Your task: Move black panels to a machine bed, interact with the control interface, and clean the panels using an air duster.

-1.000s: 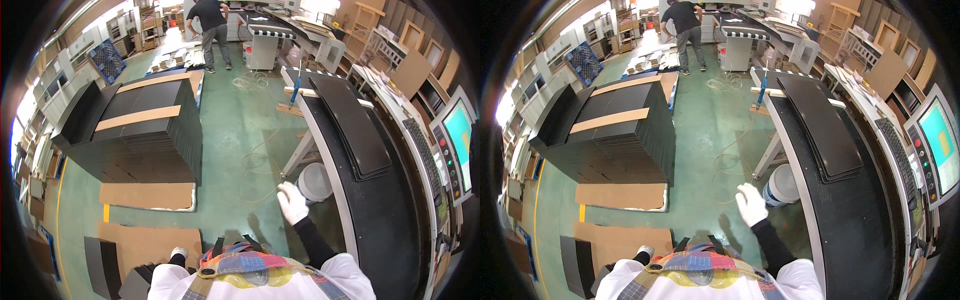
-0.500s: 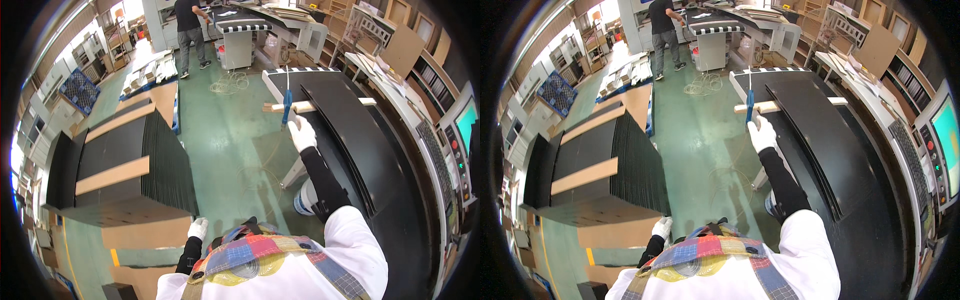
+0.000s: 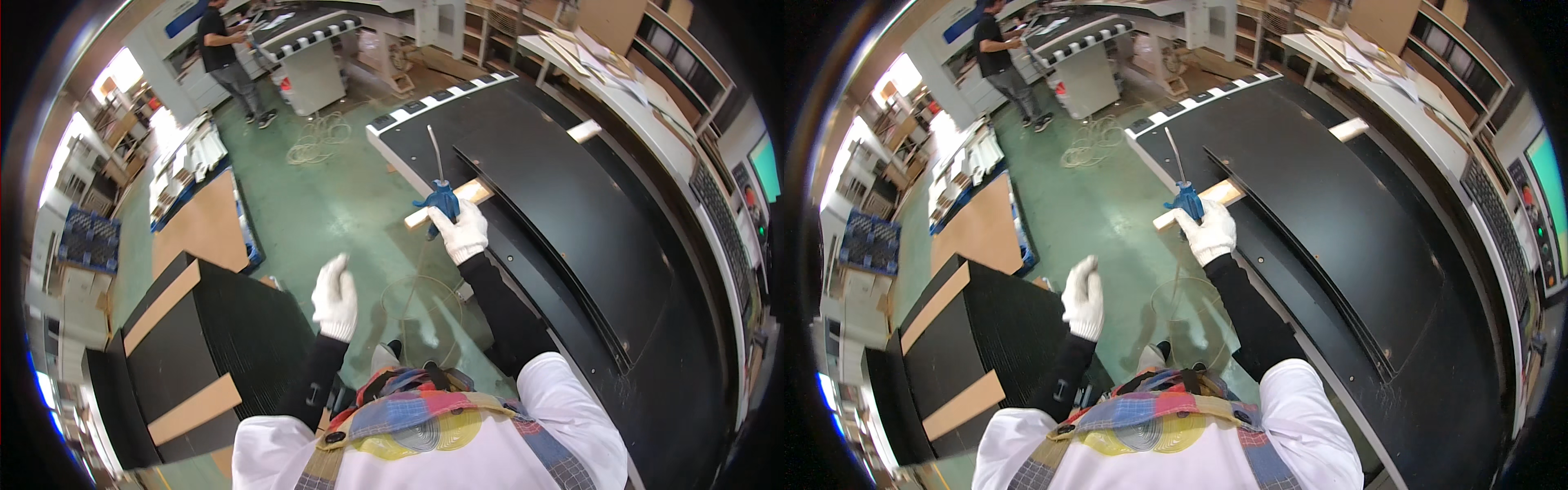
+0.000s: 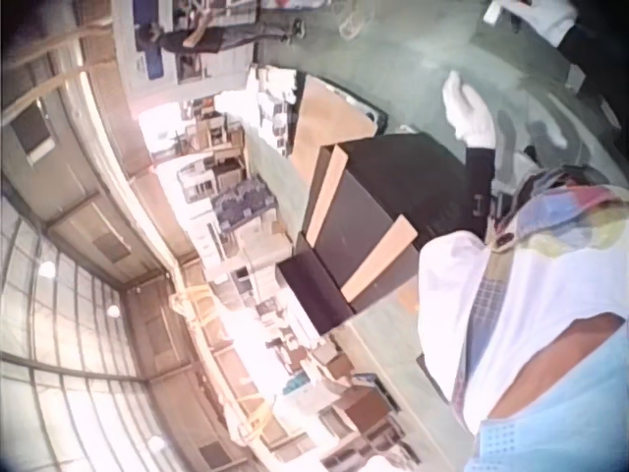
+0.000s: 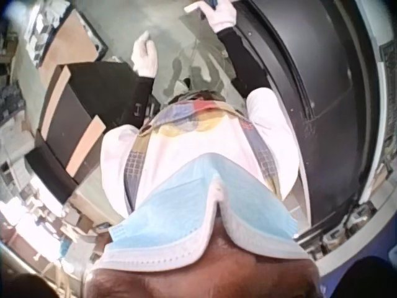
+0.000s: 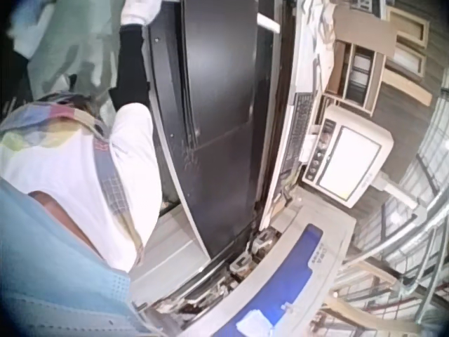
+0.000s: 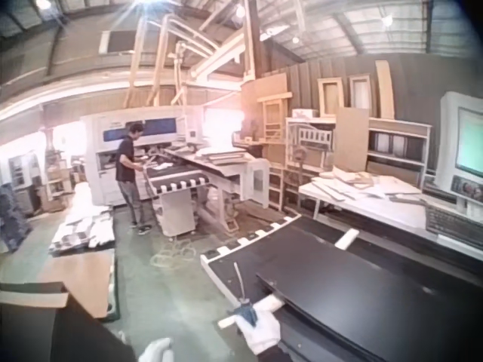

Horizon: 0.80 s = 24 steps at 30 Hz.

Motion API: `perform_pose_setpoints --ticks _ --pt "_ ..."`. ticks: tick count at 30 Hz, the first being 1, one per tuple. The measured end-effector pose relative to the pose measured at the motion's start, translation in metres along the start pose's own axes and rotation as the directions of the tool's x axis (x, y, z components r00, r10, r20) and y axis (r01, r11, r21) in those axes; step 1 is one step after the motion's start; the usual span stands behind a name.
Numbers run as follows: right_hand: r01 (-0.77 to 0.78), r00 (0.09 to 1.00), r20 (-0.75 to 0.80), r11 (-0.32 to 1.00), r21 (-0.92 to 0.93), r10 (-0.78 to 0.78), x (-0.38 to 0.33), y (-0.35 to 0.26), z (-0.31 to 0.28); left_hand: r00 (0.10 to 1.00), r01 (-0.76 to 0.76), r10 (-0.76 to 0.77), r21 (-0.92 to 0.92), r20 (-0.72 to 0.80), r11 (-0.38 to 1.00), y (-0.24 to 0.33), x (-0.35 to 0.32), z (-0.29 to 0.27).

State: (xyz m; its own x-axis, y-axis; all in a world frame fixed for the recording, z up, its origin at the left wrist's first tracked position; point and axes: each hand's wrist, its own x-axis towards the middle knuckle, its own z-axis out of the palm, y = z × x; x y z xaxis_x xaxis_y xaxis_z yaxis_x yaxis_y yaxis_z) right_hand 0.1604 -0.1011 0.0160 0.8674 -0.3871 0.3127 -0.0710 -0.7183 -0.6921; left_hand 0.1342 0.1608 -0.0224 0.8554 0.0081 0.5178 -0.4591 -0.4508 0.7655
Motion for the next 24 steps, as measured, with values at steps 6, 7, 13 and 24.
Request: perform_pose_setpoints --ticks 6,7,13,24 --pt "-0.136 0.982 -0.001 0.712 0.688 0.189 -0.057 -0.037 -0.085 0.849 -0.504 0.528 -0.263 0.026 0.823 0.059 0.093 0.122" --pt "-0.187 0.958 -0.041 0.726 0.662 0.284 -0.064 -0.039 -0.106 0.817 -0.524 0.575 -0.353 0.051 0.775 0.074 0.095 0.138" --pt "-0.061 0.852 -0.3 0.65 0.757 0.429 -0.08 -0.019 -0.196 0.484 -0.662 0.76 -0.387 0.434 0.642 0.12 0.056 0.233" --pt "-0.439 0.694 0.367 0.768 -0.466 0.619 0.057 -0.068 -0.215 0.532 -0.676 0.752 -0.34 0.388 0.654 0.122 0.054 0.234"
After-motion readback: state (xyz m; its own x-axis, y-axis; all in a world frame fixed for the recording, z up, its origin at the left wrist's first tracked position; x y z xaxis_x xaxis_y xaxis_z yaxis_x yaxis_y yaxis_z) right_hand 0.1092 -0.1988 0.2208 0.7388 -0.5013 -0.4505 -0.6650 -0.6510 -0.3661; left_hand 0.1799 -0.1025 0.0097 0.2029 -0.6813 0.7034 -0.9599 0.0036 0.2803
